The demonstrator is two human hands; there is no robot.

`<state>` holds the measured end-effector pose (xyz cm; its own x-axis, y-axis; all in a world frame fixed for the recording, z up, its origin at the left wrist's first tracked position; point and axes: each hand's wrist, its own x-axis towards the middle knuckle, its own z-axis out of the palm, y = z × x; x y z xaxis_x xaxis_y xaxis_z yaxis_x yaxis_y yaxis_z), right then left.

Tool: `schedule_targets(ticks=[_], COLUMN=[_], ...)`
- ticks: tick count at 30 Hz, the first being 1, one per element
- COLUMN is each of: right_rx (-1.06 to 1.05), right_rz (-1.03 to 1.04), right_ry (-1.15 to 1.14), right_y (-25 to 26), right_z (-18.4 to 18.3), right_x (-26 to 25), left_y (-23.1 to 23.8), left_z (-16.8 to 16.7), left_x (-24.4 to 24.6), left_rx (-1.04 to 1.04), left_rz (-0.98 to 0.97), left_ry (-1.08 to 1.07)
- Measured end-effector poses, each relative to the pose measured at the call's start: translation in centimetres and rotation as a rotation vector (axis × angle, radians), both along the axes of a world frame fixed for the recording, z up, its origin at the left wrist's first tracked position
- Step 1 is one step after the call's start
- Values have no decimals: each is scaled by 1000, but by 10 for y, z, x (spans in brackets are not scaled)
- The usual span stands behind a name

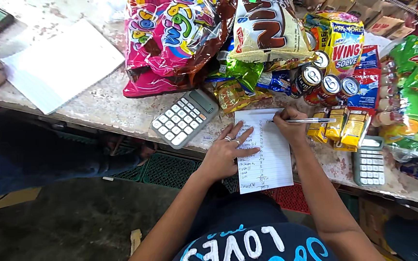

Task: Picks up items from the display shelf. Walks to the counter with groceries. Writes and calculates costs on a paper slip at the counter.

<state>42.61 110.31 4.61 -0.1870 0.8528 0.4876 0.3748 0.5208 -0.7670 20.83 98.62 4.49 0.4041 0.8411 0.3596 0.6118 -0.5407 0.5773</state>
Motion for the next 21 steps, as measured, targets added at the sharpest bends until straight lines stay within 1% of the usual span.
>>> schedule_targets(ticks=[6, 17, 21], right_rx=[-6, 15, 7], right_rz=[-2, -58, -41], right_ry=[5, 11, 44], right_y=[1, 1, 2], right_z=[1, 1, 0], right_x=[1, 1, 1], left_y=[0, 0, 1], left_z=[3, 2, 1], left_x=[0, 0, 0], left_rx=[-33, -19, -7], left_rz=[-1, 1, -4], left_ry=[-1, 3, 1])
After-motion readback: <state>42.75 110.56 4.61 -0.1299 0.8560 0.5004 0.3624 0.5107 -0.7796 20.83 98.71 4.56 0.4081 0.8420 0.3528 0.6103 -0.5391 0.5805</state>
